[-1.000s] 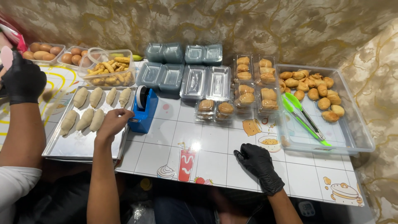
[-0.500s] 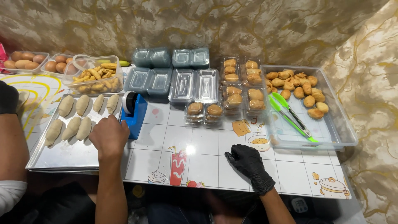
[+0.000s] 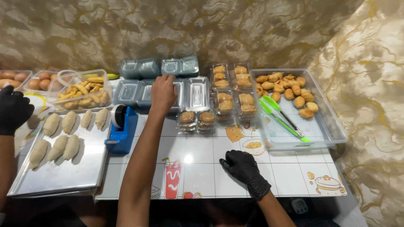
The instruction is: Packing small pastries into plastic containers at a workstation.
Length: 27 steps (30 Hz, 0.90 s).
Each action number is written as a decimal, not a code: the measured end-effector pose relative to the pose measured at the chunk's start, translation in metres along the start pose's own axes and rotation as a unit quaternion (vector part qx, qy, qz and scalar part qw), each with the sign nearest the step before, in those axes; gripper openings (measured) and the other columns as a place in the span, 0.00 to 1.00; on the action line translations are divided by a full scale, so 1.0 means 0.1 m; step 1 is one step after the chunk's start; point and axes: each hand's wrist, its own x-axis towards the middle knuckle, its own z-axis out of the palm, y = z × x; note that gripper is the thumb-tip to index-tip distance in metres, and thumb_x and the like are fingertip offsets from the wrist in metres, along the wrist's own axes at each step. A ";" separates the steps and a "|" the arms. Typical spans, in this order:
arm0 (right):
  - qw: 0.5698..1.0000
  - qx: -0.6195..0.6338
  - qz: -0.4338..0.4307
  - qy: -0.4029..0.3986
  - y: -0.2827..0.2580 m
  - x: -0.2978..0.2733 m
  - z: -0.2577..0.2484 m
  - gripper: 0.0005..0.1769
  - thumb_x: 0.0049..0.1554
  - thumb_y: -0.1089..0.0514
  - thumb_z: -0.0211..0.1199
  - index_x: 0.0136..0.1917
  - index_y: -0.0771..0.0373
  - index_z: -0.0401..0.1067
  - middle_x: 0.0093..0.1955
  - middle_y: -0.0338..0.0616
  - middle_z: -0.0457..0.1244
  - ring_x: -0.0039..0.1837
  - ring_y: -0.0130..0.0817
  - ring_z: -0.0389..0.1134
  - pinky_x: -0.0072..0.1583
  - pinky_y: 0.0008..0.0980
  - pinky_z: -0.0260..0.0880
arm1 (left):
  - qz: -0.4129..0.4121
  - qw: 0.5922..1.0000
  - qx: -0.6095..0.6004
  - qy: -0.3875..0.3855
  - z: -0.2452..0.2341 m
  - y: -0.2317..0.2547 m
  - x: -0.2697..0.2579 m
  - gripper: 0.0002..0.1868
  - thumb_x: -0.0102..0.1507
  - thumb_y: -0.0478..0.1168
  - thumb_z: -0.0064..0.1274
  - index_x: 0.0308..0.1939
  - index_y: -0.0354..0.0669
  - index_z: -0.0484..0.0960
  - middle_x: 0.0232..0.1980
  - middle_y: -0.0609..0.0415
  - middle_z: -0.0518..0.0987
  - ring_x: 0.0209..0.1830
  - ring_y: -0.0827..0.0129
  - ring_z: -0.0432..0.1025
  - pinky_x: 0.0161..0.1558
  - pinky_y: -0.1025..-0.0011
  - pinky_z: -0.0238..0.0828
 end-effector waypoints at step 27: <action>0.987 0.018 -0.106 0.116 0.04 -0.02 0.01 0.16 0.56 0.47 0.62 0.33 0.53 0.61 0.30 0.36 0.57 0.32 0.41 0.60 0.36 0.42 0.59 | 0.057 0.991 -0.047 0.110 -0.04 0.63 0.65 0.09 0.61 0.26 0.56 0.42 0.39 0.84 0.38 0.47 0.83 0.41 0.56 0.76 0.33 0.62 0.77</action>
